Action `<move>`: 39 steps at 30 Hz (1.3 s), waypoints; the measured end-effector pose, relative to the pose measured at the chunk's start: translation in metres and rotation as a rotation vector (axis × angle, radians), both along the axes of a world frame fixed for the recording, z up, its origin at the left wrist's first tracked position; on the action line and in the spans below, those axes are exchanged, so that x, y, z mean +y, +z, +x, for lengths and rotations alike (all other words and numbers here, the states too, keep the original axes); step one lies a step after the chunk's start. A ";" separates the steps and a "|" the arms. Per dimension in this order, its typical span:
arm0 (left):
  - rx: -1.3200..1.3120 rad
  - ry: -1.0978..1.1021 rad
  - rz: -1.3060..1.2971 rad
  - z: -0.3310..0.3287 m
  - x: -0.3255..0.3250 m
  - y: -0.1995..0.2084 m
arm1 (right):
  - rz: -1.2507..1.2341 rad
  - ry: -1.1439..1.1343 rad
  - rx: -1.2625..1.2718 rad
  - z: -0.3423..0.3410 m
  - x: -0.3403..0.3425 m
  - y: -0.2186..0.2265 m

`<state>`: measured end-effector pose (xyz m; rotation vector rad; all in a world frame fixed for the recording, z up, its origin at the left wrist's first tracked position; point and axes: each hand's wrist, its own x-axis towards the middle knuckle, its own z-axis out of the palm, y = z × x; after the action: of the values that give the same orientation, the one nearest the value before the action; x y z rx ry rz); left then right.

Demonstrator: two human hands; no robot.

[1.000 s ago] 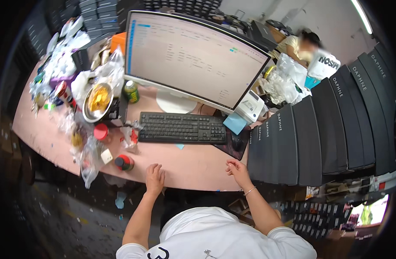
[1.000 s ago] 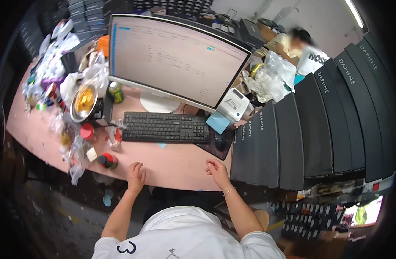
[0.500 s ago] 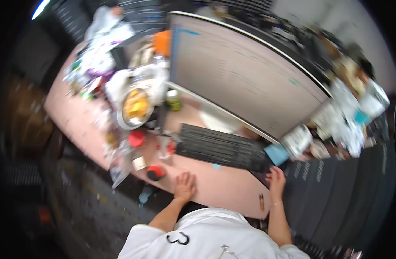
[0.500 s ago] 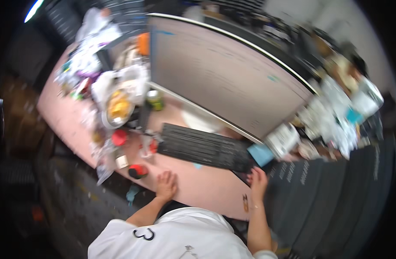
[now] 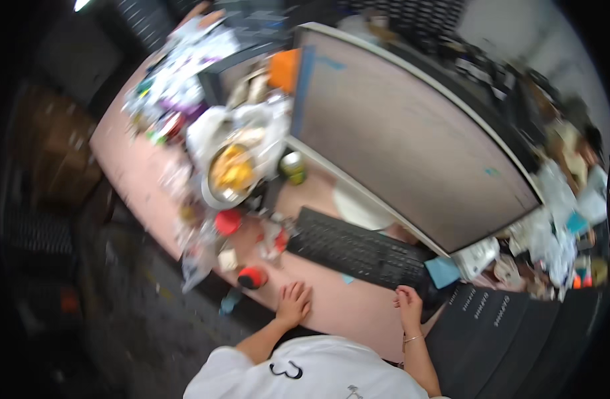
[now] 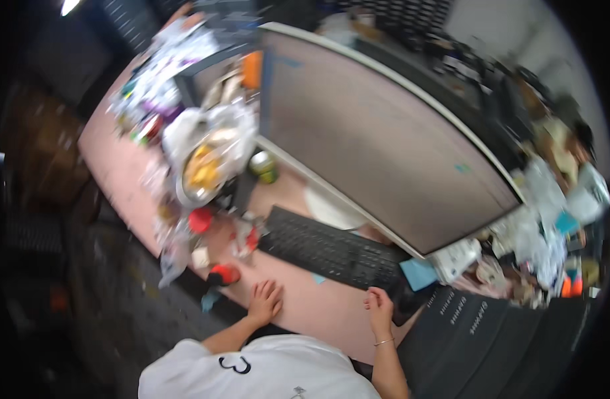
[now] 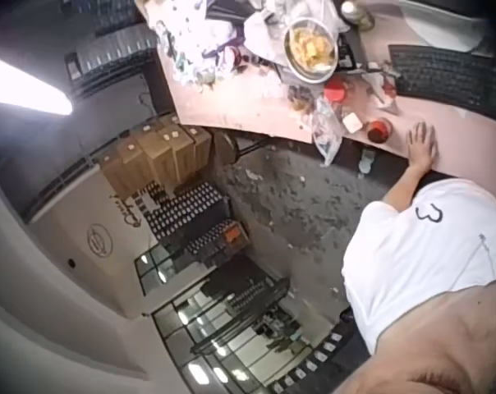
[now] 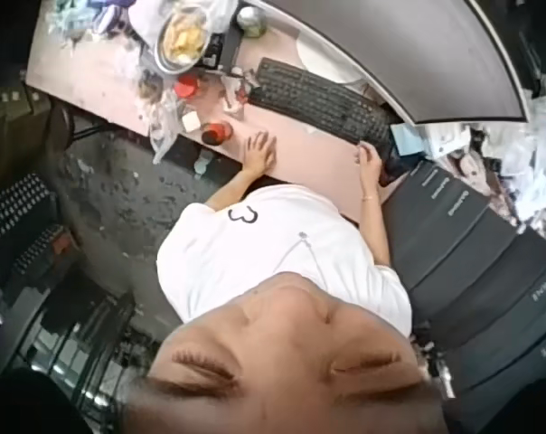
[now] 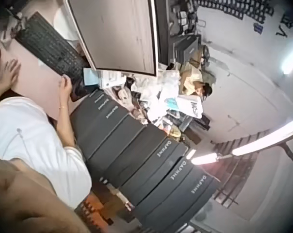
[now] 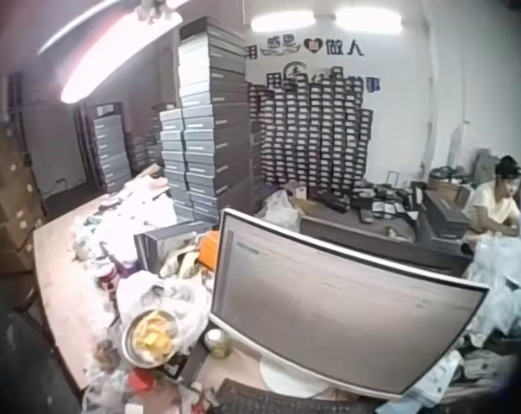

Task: Inspect shoes, wrap them in tissue paper, place them into a shoebox, and then interface with a computer system.

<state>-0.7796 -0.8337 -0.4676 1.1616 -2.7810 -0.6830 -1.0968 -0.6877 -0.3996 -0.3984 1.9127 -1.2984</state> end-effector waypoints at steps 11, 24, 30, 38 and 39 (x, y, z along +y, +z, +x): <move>0.073 -0.127 0.097 -0.001 -0.020 0.017 | -0.576 -0.573 0.585 -0.124 -0.053 0.139; -0.024 -0.137 -0.171 0.018 -0.009 -0.021 | -0.905 -0.547 0.381 -0.185 -0.075 0.125; -0.081 -0.023 -0.111 0.004 0.000 -0.012 | -0.826 -0.650 0.516 -0.186 -0.101 0.144; -0.139 -0.076 -0.086 -0.041 -0.045 0.009 | -0.828 -0.541 0.673 -0.198 -0.092 0.148; -0.144 -0.080 -0.064 -0.045 -0.047 0.010 | -0.782 -0.490 0.623 -0.197 -0.086 0.145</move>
<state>-0.8251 -0.8811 -0.4573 1.1370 -2.9585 -0.5318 -1.2941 -0.7739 -0.2544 -0.8315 1.9730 -2.4862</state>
